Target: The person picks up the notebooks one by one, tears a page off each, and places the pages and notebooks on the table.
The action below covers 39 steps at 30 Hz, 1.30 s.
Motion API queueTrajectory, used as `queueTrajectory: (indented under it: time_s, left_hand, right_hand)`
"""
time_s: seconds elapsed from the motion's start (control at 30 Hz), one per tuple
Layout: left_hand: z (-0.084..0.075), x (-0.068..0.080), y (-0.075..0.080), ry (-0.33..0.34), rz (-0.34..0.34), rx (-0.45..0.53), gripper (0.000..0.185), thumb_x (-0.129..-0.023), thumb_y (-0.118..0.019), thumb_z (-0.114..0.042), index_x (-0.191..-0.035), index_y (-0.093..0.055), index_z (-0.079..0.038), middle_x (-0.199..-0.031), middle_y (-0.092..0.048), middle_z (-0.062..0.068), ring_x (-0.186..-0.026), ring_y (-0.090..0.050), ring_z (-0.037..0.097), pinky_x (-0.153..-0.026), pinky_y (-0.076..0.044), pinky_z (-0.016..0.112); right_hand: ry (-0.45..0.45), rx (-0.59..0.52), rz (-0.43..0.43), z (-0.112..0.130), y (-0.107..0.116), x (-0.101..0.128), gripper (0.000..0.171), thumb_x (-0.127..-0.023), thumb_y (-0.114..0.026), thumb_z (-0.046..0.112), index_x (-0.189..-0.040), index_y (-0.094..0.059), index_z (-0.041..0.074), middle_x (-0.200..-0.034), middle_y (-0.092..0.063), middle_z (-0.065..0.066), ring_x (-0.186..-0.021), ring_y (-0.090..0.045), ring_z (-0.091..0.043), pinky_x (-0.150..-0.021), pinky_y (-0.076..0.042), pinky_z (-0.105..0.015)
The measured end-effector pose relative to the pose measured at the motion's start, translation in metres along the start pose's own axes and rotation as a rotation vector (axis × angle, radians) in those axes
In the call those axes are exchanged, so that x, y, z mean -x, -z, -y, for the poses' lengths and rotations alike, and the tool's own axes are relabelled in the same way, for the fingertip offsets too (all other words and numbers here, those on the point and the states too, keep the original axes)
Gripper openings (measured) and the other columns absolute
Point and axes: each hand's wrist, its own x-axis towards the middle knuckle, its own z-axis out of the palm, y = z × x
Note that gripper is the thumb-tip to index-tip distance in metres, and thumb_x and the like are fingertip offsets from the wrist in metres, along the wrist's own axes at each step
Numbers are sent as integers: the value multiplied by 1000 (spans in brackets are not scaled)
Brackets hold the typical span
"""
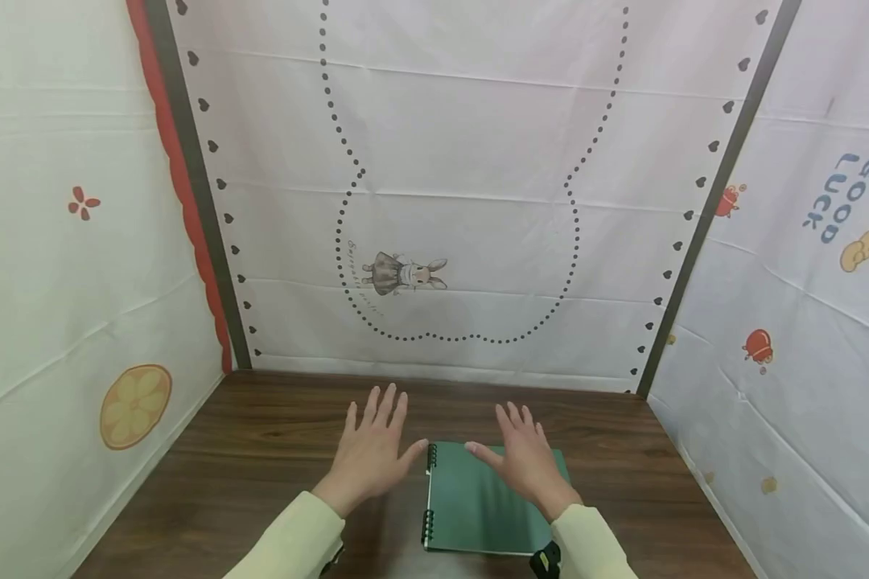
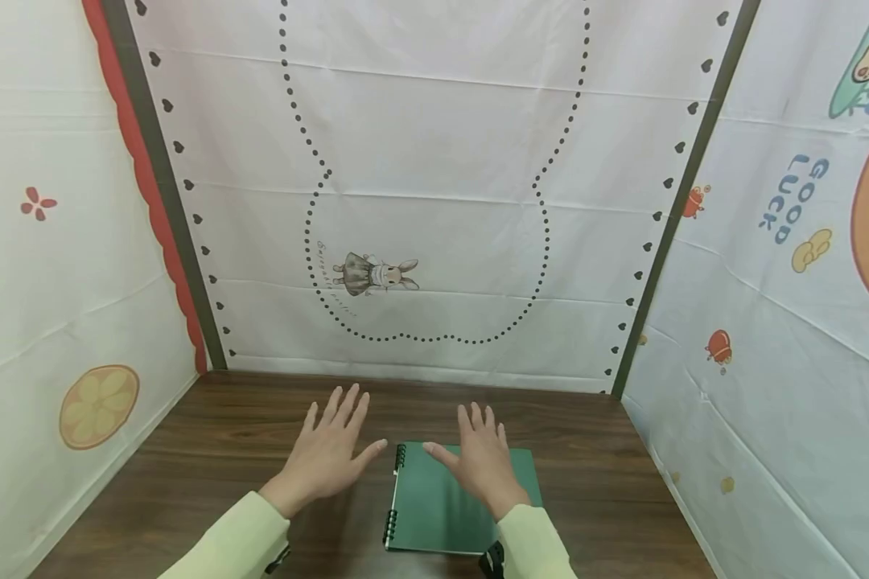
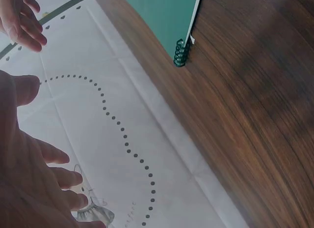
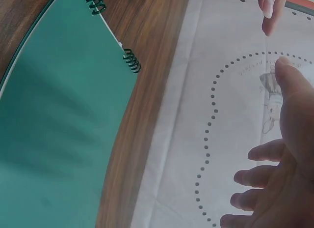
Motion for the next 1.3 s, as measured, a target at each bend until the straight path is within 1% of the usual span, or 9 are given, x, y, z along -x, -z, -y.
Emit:
queueTrajectory:
  time_s: [0.17,0.3,0.47,0.6,0.73,0.87,1.0,1.17,1.3]
  left_hand:
    - [-3,0,-5,-9,-1,1,79,-95,-46,-60,-152,-29,-9,-161,-22,14,-149,-16,37,-116,-15,64]
    - [-7,1,-9,-21,-4,13,77,-94,-50,-56,-152,-29,-8,-160,-26,13,-148,-23,37,-114,-18,65]
    - [-13,3,-20,-35,26,47,75,-94,-54,-51,-151,-32,-7,-157,-31,13,-144,-31,36,-113,-22,65]
    - [-19,4,-30,-62,41,57,74,-94,-56,-50,-149,-35,-4,-155,-35,15,-141,-37,36,-112,-26,64]
    - [-24,4,-41,-96,48,42,75,-93,-56,-52,-147,-38,-5,-153,-39,16,-140,-40,35,-111,-29,63]
    - [-30,5,-53,-122,83,38,74,-93,-55,-53,-148,-38,-7,-153,-40,15,-139,-41,34,-111,-29,62]
    - [-35,7,-61,-136,110,41,73,-93,-55,-53,-147,-38,-7,-152,-40,15,-138,-42,34,-111,-29,62]
    - [-42,9,-69,-160,108,47,70,-92,-57,-51,-145,-42,-7,-150,-42,17,-136,-44,36,-109,-31,63]
    - [-47,7,-75,-181,99,38,68,-91,-59,-51,-143,-45,-9,-149,-44,16,-135,-45,36,-109,-32,63]
  right_hand:
    - [-28,-23,10,-6,-2,4,90,-86,-58,63,-150,-33,6,-158,-27,-19,-148,-16,-42,-116,-16,-62]
    - [-57,-43,3,-12,-4,8,89,-86,-58,62,-150,-34,5,-157,-28,-21,-146,-21,-43,-116,-17,-62]
    - [-122,-88,34,-22,-10,15,91,-86,-57,64,-150,-32,4,-157,-25,-24,-136,-34,-51,-107,-29,-67]
    - [-158,-112,60,-30,-15,19,93,-86,-55,66,-150,-32,4,-158,-23,-25,-132,-41,-50,-99,-38,-65]
    - [-174,-119,62,-40,-20,23,92,-86,-55,65,-150,-32,2,-157,-23,-26,-132,-42,-48,-99,-40,-63]
    - [-191,-121,59,-51,-23,30,91,-88,-56,62,-149,-31,-1,-156,-24,-28,-133,-40,-49,-99,-39,-63]
    - [-215,-132,65,-62,-25,36,95,-87,-55,65,-148,-31,-3,-155,-23,-31,-134,-39,-49,-100,-39,-63]
    - [-244,-119,65,-78,-28,42,97,-86,-53,68,-148,-32,-4,-154,-23,-33,-132,-40,-50,-99,-40,-63]
    - [-263,-102,57,-91,-28,47,98,-86,-52,69,-147,-32,-5,-154,-21,-33,-130,-42,-51,-97,-41,-63]
